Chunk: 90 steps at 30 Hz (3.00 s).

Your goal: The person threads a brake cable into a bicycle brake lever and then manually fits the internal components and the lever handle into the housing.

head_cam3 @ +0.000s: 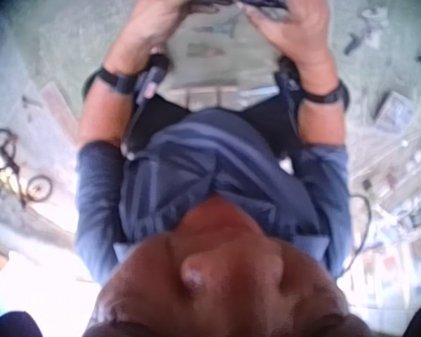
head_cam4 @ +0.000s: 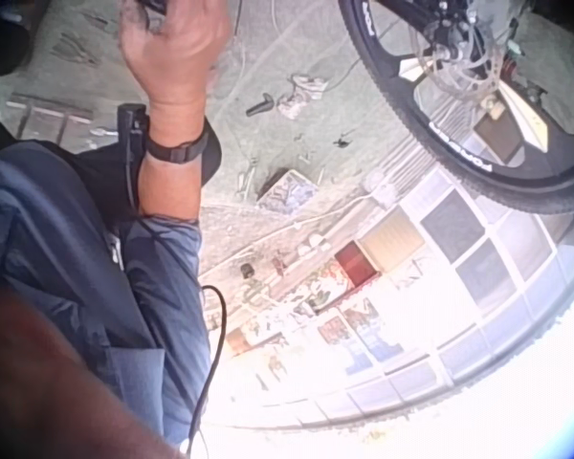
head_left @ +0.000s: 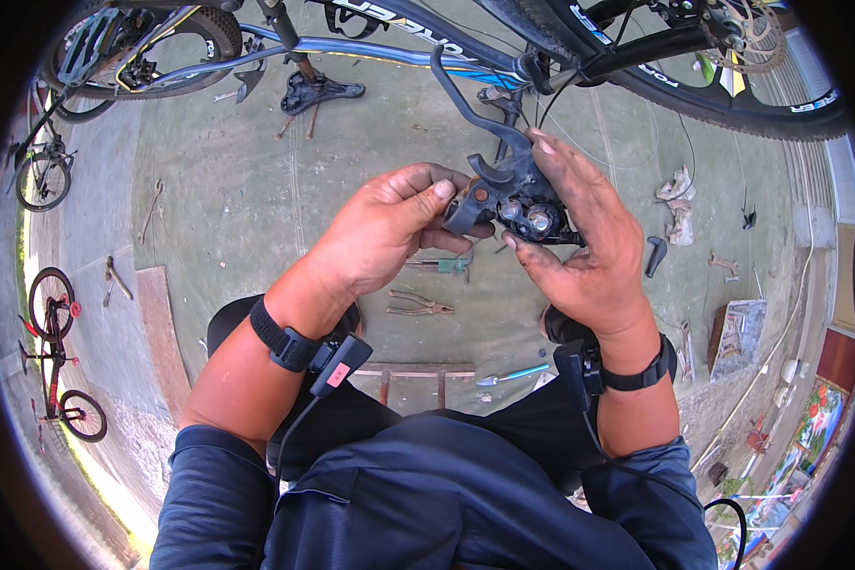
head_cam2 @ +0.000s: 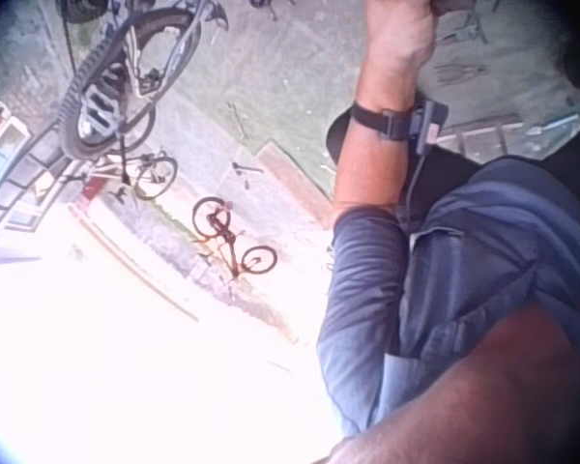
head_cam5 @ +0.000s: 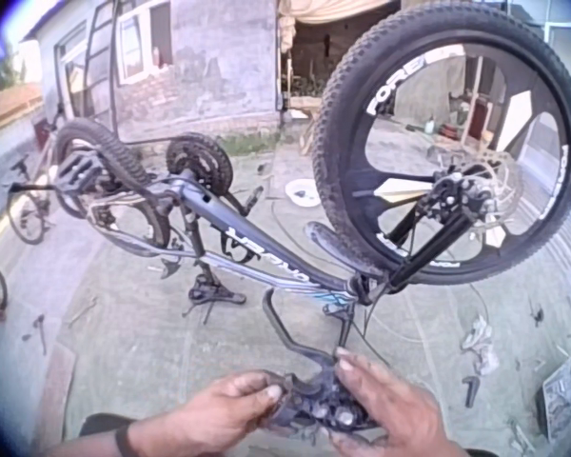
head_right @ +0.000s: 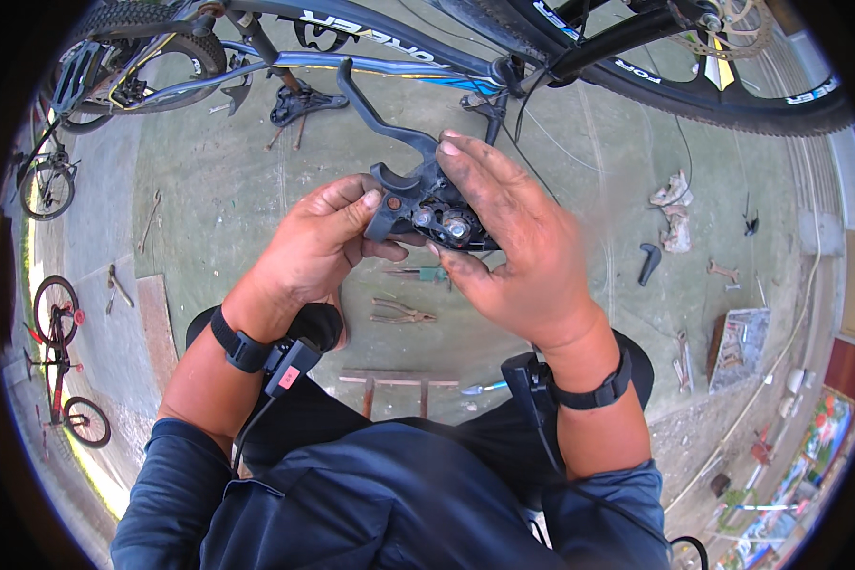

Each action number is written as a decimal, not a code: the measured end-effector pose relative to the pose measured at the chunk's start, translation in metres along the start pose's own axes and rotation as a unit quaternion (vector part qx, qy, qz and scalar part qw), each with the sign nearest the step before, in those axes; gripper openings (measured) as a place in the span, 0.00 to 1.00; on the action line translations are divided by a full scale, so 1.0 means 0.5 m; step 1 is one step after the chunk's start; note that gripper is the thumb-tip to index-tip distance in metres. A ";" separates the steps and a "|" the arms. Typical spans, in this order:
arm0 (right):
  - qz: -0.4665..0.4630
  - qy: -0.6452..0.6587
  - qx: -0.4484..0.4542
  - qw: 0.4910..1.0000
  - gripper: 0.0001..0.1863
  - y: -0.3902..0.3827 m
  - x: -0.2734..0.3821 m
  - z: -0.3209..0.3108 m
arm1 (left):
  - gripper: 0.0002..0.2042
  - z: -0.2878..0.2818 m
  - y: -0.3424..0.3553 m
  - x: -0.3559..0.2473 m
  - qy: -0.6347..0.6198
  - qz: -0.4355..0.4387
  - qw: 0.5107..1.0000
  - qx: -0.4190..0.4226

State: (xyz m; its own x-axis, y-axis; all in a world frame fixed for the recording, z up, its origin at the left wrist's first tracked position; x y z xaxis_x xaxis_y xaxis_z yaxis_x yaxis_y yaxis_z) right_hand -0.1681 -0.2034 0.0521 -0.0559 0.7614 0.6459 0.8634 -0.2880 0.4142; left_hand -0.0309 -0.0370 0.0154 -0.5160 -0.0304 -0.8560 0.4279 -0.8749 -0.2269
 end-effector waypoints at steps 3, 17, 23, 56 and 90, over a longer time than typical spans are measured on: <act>-0.005 -0.002 -0.003 1.000 0.41 -0.003 0.000 0.002 | 0.15 -0.002 0.001 0.006 -0.012 -0.001 1.000 -0.005; -0.021 -0.011 -0.021 0.999 0.42 -0.006 -0.006 0.009 | 0.22 -0.010 0.003 0.010 0.018 -0.115 0.993 -0.009; -0.009 -0.032 0.007 0.999 0.42 -0.008 -0.004 0.007 | 0.29 -0.011 -0.004 0.006 0.078 -0.097 0.992 0.032; 0.262 0.445 0.105 0.850 0.51 -0.032 -0.014 0.085 | 0.30 0.045 -0.012 0.052 0.257 0.112 0.958 0.059; 0.186 0.385 0.189 0.884 0.66 -0.032 -0.036 0.028 | 0.44 0.018 -0.014 0.010 0.055 0.023 0.986 0.159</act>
State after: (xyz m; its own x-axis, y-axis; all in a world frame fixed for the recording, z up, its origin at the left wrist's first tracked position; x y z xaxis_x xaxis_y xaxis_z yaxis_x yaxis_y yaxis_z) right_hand -0.1737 -0.2043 0.0248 0.0688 -0.0082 0.9976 0.9914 -0.1106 -0.0693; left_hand -0.0432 -0.0356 0.0171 -0.4106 -0.0367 -0.9111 0.1866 -0.9814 -0.0446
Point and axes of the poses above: each hand's wrist, its own y-axis towards the middle knuckle, its own z-axis out of the palm, x = y × z, the point moved 1 cm from there along y, towards the middle knuckle, and after that the axes turned 7 degrees about z, right-handed, at the moved point
